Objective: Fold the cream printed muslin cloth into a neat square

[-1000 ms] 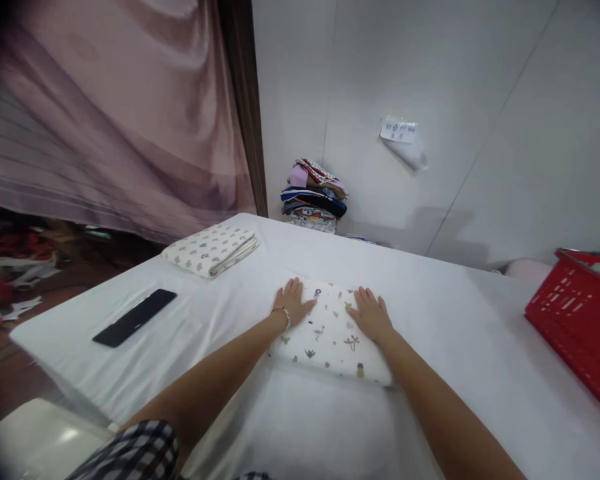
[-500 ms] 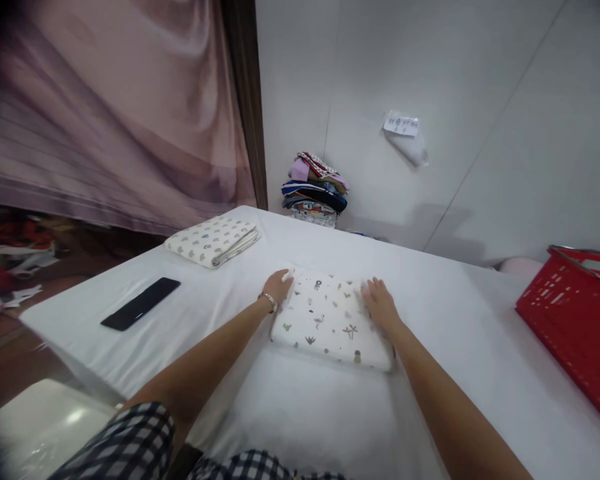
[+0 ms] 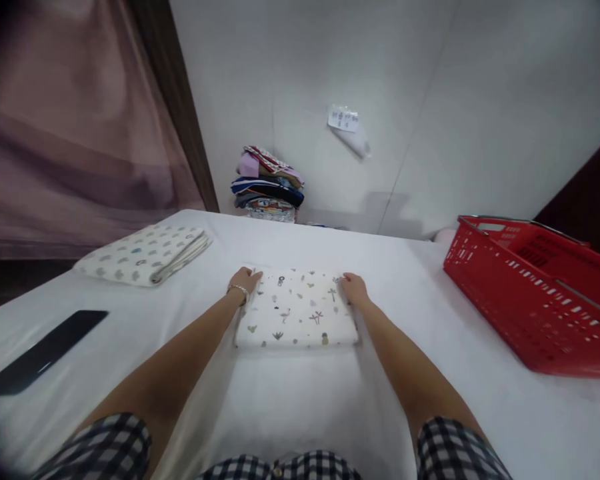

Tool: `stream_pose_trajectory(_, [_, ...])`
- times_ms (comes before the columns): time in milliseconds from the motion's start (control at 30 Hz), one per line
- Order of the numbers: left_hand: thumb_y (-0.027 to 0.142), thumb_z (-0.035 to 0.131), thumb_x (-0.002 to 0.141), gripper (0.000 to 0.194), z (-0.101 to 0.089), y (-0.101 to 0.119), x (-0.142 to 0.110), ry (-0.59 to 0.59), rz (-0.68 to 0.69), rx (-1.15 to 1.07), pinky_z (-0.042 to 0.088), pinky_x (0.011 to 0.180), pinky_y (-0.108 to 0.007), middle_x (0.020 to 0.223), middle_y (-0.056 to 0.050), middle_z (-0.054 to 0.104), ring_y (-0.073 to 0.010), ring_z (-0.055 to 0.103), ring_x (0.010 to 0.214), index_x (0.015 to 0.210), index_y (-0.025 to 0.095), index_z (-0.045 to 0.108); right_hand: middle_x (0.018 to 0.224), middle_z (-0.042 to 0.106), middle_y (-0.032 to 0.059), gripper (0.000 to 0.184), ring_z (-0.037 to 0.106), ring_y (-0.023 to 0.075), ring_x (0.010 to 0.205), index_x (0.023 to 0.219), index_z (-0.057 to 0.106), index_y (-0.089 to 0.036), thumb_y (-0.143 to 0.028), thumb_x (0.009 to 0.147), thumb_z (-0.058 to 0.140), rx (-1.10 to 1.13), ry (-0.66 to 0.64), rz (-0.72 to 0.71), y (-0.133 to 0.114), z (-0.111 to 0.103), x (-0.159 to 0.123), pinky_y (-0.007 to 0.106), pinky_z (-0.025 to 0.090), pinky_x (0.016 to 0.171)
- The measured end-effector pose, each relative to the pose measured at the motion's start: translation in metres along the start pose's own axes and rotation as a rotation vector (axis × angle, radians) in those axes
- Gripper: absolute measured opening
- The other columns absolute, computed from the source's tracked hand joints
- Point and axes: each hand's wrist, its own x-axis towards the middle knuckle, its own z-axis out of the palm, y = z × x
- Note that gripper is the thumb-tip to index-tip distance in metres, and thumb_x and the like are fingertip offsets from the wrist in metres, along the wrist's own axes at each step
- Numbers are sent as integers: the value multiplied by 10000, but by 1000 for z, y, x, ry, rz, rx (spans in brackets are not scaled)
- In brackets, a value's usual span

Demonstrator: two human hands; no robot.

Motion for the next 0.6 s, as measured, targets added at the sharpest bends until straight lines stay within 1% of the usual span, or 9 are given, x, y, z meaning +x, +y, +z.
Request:
stream_pose_trajectory(100, [452,488,790,343,0,0,2,4,17,27,417,749,-295,1026,-117,635,-242,587,960,960,161,552,1074,648,92,375,582,197,994,1049,641,-134,-366,799,485,-14,3,15,-5,2,6,260,407,847])
stream_pose_trajectory(267, [450,458,806,307,0,0,0,25,61,56,421,737,-302,982,-98,641,-235,592,922,913,175,543,942,678,80,348,605,202,878,895,676,-160,-433,791,489,-32,-21,46,-18,7,17,254,413,735])
stream_pose_trajectory(400, [463,439,813,304,1,-1,0,35,87,69,423,738,-313,968,-100,642,-239,593,906,885,184,538,947,669,86,323,597,203,868,921,649,-154,-410,772,521,-50,0,83,-24,13,22,256,401,709])
stream_pose_trajectory(600, [468,381,840,320,4,-2,2,23,126,107,426,750,-320,959,-103,641,-237,592,914,861,188,535,936,665,78,298,585,193,880,922,629,-163,-400,793,502,-80,33,104,-21,18,20,256,395,719])
